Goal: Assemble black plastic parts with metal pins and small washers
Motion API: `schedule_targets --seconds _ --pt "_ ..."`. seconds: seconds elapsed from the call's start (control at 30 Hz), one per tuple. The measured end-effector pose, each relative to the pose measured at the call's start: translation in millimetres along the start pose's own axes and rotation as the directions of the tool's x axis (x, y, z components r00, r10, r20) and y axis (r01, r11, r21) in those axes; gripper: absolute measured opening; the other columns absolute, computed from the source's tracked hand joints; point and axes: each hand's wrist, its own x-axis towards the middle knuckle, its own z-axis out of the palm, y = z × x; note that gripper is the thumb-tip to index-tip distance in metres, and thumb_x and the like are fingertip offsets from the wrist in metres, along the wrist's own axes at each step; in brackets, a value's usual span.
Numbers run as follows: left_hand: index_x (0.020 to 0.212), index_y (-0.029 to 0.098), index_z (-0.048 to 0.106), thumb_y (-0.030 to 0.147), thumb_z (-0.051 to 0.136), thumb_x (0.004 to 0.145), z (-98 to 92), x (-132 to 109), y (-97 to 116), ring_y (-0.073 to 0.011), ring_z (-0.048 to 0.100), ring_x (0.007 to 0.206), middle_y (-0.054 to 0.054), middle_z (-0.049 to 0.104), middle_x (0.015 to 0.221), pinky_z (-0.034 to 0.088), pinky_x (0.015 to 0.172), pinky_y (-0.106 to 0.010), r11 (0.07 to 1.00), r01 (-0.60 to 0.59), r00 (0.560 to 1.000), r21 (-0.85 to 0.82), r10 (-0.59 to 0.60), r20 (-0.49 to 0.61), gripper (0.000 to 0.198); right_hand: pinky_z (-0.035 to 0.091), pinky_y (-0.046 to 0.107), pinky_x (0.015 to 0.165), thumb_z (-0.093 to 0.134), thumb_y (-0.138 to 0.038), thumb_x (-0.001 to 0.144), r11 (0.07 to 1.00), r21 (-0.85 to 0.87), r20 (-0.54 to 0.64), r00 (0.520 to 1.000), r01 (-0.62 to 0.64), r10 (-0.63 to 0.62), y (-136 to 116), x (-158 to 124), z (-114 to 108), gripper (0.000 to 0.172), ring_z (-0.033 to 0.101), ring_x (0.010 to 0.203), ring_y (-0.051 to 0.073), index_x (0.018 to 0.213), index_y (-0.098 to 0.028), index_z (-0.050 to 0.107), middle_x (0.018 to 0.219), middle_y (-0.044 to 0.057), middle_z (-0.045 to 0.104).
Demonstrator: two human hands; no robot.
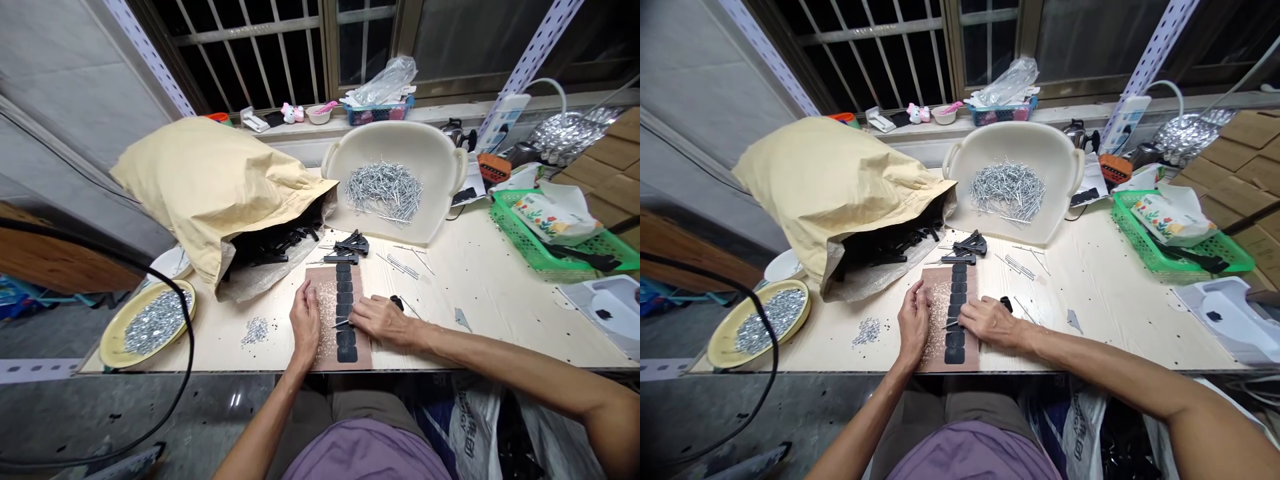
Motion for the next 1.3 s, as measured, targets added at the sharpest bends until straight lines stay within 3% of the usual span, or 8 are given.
schedule_targets --seconds 0.07,0.17,0.37,0.57,0.8,0.97,1.1,1.3 --pt "0.121 0.019 0.055 0.04 0.041 0.091 -0.2 0 -1 -0.0224 0.058 0.105 -0.009 0.065 0.11 0.044 0.09 -0.036 1.0 0.0 1.0 -0.006 0.0 -0.003 0.039 0.033 0.024 0.057 0.041 -0.021 0.095 0.993 -0.007 -0.048 0.992 -0.119 0.118 -2 -10 -9 0.022 0.048 0.067 0.011 0.087 -0.016 0.062 0.075 0.002 0.058" --pt "0.122 0.018 0.054 0.039 0.039 0.092 -0.9 0 -1 -0.0223 0.057 0.109 -0.01 0.062 0.117 0.043 0.094 -0.036 1.0 -0.007 1.0 -0.012 0.007 0.007 0.039 0.034 0.024 0.059 0.043 -0.025 0.095 0.915 -0.044 -0.075 0.914 -0.402 0.398 10 -37 -29 0.023 0.051 0.068 0.011 0.089 -0.015 0.063 0.082 0.004 0.061" --pt "0.122 0.016 0.054 0.038 0.039 0.092 -3.9 -3 5 -0.0217 0.058 0.106 -0.012 0.062 0.116 0.044 0.091 -0.036 0.999 0.008 0.999 -0.034 -0.006 0.037 0.04 0.031 0.029 0.066 0.049 -0.032 0.092 0.839 -0.255 -0.044 0.873 -0.48 0.486 24 -83 -56 0.022 0.052 0.075 0.016 0.083 -0.02 0.065 0.084 0.003 0.063" --pt "0.112 0.019 0.061 0.036 0.044 0.091 -33.7 -2 1 -0.0179 0.061 0.093 -0.008 0.065 0.106 0.048 0.08 -0.03 0.997 -0.061 0.996 -0.042 0.058 -0.067 0.032 0.029 0.032 0.073 0.044 -0.034 0.094 0.895 -0.184 -0.068 0.913 -0.407 0.402 32 0 -39 0.027 0.049 0.084 0.02 0.089 -0.018 0.066 0.093 0.006 0.065" --pt "0.102 0.017 0.066 0.033 0.047 0.089 -119.6 0 -36 -0.0169 0.061 0.08 -0.006 0.065 0.092 0.047 0.07 -0.028 0.956 -0.074 0.988 0.283 0.109 -0.107 0.028 0.024 0.033 0.071 0.048 -0.034 0.092 0.94 -0.122 0.114 0.936 -0.319 0.333 55 103 26 0.023 0.043 0.087 0.022 0.097 -0.022 0.067 0.088 0.006 0.066" --pt "0.101 0.019 0.066 0.031 0.045 0.091 -156.1 -17 -62 -0.0173 0.058 0.084 -0.006 0.062 0.091 0.047 0.076 -0.03 0.875 -0.184 0.982 0.449 0.184 0.044 0.026 0.026 0.034 0.072 0.047 -0.032 0.091 0.972 -0.15 0.124 0.972 -0.181 0.2 63 116 47 0.024 0.043 0.084 0.022 0.104 -0.025 0.066 0.084 0.007 0.063" --pt "0.105 0.023 0.066 0.029 0.046 0.091 -152.3 -23 -68 -0.0201 0.053 0.09 -0.007 0.061 0.092 0.046 0.078 -0.032 0.781 -0.311 0.95 0.542 0.242 0.197 0.025 0.033 0.031 0.067 0.037 -0.023 0.093 0.973 -0.164 0.024 0.985 -0.165 0.171 56 115 32 0.033 0.047 0.077 0.019 0.117 -0.025 0.06 0.09 0.008 0.058" --pt "0.107 0.029 0.064 0.027 0.045 0.091 -138.4 -4 -70 -0.0213 0.046 0.091 -0.008 0.058 0.095 0.043 0.067 -0.028 0.709 -0.334 0.942 0.621 0.223 0.252 0.025 0.041 0.025 0.059 0.038 -0.025 0.094 0.949 -0.026 -0.078 0.947 -0.314 0.312 15 100 -8 0.03 0.056 0.078 0.015 0.113 -0.02 0.06 0.1 0.008 0.057"
